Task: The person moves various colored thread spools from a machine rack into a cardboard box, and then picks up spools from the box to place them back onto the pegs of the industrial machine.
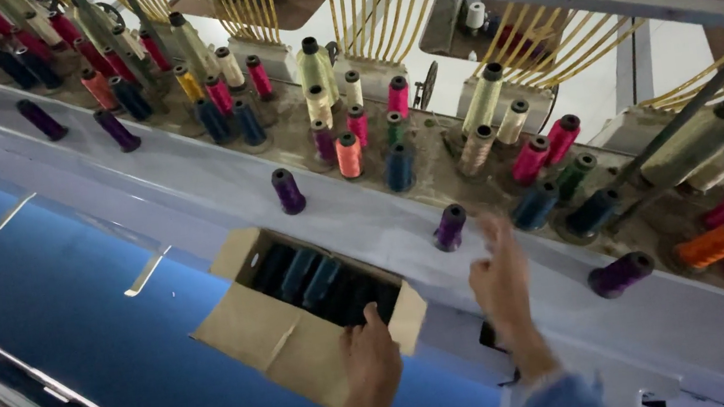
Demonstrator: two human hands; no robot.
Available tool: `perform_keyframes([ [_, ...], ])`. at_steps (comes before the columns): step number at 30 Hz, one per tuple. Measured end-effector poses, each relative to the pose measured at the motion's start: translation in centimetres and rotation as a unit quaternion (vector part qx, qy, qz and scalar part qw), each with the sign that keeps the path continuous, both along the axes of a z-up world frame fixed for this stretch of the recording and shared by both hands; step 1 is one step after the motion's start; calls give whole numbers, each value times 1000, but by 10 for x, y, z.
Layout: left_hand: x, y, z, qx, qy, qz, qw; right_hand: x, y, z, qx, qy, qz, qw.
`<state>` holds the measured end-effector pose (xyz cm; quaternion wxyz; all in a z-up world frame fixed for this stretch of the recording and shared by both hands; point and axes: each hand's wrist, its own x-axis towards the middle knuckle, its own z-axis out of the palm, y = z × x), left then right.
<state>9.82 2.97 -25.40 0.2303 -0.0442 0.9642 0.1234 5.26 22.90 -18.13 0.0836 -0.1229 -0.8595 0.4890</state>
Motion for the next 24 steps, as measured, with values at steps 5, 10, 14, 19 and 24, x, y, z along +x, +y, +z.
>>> perform_keyframes([
  [5, 10, 1, 30, 28, 31, -16, 999, 62, -12, -80, 107, -5, 32, 994],
  [10, 31, 12, -21, -7, 119, -127, 985, 80, -35, -72, 9, -213, 7, 977],
  [14, 47, 36, -8, 25, 26, -177, 984, 81, -28, -50, 39, -246, 11, 968],
  [19, 72, 75, -2, 108, 114, -178, 971, 79, 2, -71, 80, -283, -15, 956],
  [24, 77, 92, -20, 155, 107, -161, 969, 84, 18, -67, 149, -296, -22, 943],
])
